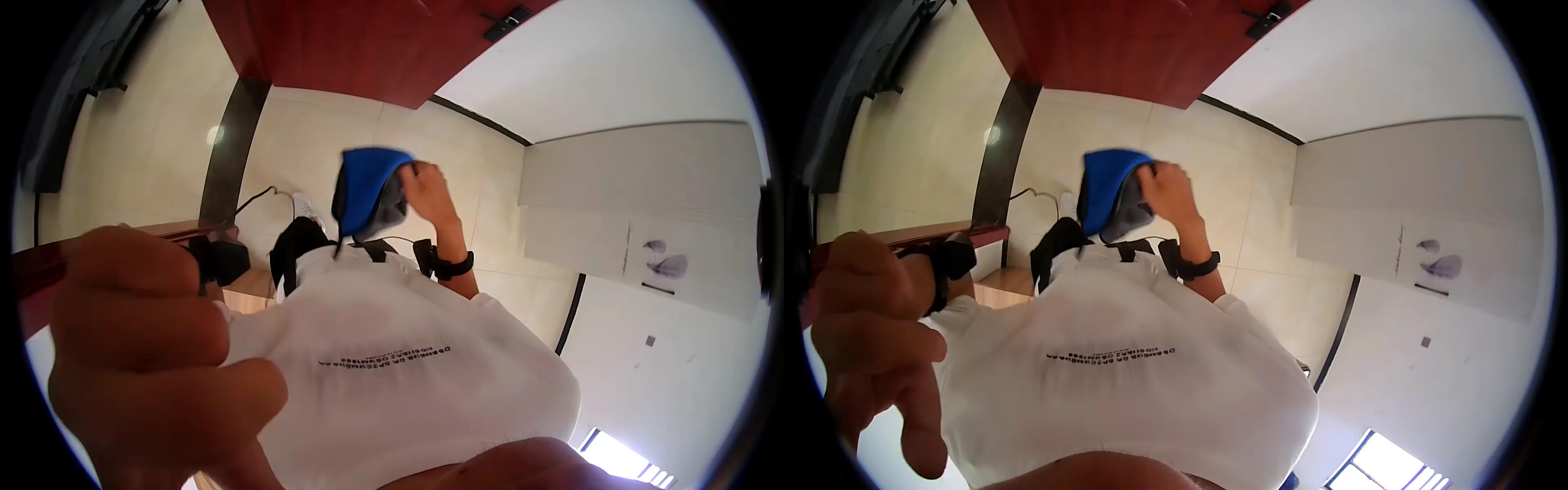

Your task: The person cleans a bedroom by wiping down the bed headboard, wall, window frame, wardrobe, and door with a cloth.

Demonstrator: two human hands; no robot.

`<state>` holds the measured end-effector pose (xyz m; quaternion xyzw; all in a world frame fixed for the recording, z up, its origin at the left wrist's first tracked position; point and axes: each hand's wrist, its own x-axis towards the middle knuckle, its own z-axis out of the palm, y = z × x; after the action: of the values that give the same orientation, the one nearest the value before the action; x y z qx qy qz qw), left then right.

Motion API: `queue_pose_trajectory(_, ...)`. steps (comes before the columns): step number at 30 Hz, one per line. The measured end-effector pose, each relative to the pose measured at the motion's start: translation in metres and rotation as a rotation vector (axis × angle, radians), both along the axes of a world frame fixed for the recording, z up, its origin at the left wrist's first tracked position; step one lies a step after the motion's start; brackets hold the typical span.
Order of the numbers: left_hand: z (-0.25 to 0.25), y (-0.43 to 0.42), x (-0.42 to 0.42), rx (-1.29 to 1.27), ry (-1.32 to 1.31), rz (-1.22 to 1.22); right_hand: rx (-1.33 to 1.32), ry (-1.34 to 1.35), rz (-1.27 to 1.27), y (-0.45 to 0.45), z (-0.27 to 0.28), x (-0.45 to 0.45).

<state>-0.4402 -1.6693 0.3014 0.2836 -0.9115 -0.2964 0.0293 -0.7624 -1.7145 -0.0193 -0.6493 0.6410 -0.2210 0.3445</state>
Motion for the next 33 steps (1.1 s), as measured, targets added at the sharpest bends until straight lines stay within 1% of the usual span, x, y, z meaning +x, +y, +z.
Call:
queue_pose_trajectory(1,-0.004,-0.013,0.006,0.014,0.005,0.018,-0.027,0.098,-0.161,-0.016,-0.005,-0.001)
queue_pose_trajectory(2,-0.008,-0.029,0.018,-0.101,0.045,-0.005,-0.013,0.108,-0.141,-0.034,-0.005,0.002)
queue_pose_trajectory(3,-0.010,-0.042,0.025,-0.219,0.081,-0.032,-0.047,0.085,-0.179,-0.049,-0.001,0.002)
queue_pose_trajectory(4,-0.017,-0.050,0.034,-0.212,0.083,-0.024,-0.086,0.058,-0.224,-0.063,0.004,0.001)
queue_pose_trajectory(6,-0.045,-0.065,0.056,-0.498,0.414,0.095,-0.074,0.086,-0.216,-0.087,0.019,0.004)
queue_pose_trajectory(7,-0.060,-0.083,0.063,-0.498,0.401,0.055,-0.064,0.118,-0.221,-0.097,0.021,0.003)
queue_pose_trajectory(8,-0.077,-0.104,0.072,-0.476,0.646,-0.023,-0.111,0.115,-0.234,-0.109,0.017,0.001)
queue_pose_trajectory(9,-0.085,-0.132,0.081,-0.429,0.895,-0.094,-0.102,0.105,-0.266,-0.122,0.017,0.003)
queue_pose_trajectory(10,-0.088,-0.148,0.090,-0.323,0.879,-0.259,-0.122,-0.001,-0.342,-0.125,0.018,0.002)
queue_pose_trajectory(11,-0.090,-0.164,0.086,-0.313,0.879,-0.261,-0.139,-0.105,-0.405,-0.136,0.018,0.001)
queue_pose_trajectory(12,-0.091,-0.184,0.079,-0.291,0.798,-0.204,-0.263,-0.135,-0.418,-0.149,0.006,-0.002)
queue_pose_trajectory(13,-0.091,-0.197,0.066,-0.290,0.707,-0.161,-0.274,-0.158,-0.429,-0.158,-0.008,-0.013)
queue_pose_trajectory(15,-0.093,-0.241,0.029,-0.289,0.506,-0.102,-0.323,-0.304,-0.347,-0.187,-0.035,-0.028)
queue_pose_trajectory(16,-0.114,-0.259,-0.007,-0.017,0.794,0.244,-0.354,-0.471,-0.344,-0.205,-0.011,-0.014)
queue_pose_trajectory(17,-0.147,-0.253,-0.033,0.238,1.062,0.610,-0.281,-0.446,-0.305,-0.198,-0.008,-0.017)
queue_pose_trajectory(18,-0.176,-0.301,-0.031,0.589,0.621,0.612,-0.134,-0.568,-0.225,-0.212,0.012,-0.016)
queue_pose_trajectory(19,-0.224,-0.343,-0.050,0.431,0.480,0.483,0.019,-0.688,-0.139,-0.233,0.034,-0.019)
queue_pose_trajectory(20,-0.271,-0.367,-0.062,0.512,0.409,0.354,0.060,-0.792,-0.081,-0.253,0.038,-0.018)
queue_pose_trajectory(21,-0.274,-0.376,-0.083,0.518,0.253,0.273,0.051,-0.826,-0.083,-0.272,0.033,-0.015)
queue_pose_trajectory(22,-0.306,-0.388,-0.096,0.532,0.238,0.143,0.115,-0.745,0.017,-0.292,0.030,-0.016)
queue_pose_trajectory(23,-0.325,-0.395,-0.111,0.724,0.482,0.087,0.176,-0.651,0.112,-0.312,0.031,-0.020)
queue_pose_trajectory(24,-0.325,-0.387,-0.120,0.652,0.563,0.085,0.088,-0.457,0.185,-0.311,0.050,-0.009)
queue_pose_trajectory(25,-0.332,-0.400,-0.120,0.613,0.643,0.097,0.098,-0.463,0.170,-0.331,0.045,0.000)
queue_pose_trajectory(26,-0.343,-0.411,-0.119,0.625,0.634,0.102,0.071,-0.552,0.076,-0.348,0.036,0.003)
queue_pose_trajectory(27,-0.356,-0.431,-0.122,0.611,0.697,0.216,0.040,-0.634,-0.006,-0.371,0.033,0.004)
queue_pose_trajectory(28,-0.368,-0.444,-0.122,0.595,0.755,0.353,-0.023,-0.807,-0.089,-0.389,0.032,0.005)
queue_pose_trajectory(29,-0.368,-0.457,-0.112,0.351,0.618,0.465,0.016,-0.820,-0.060,-0.395,0.030,0.010)
queue_pose_trajectory(31,-0.320,-0.469,-0.116,0.536,0.830,0.796,0.005,-0.927,-0.154,-0.423,0.032,0.007)
queue_pose_trajectory(32,-0.315,-0.485,-0.107,0.512,0.839,0.827,0.014,-0.932,-0.117,-0.443,0.034,0.010)
queue_pose_trajectory(33,-0.310,-0.498,-0.096,0.187,0.678,0.868,0.000,-0.744,-0.090,-0.456,0.036,0.015)
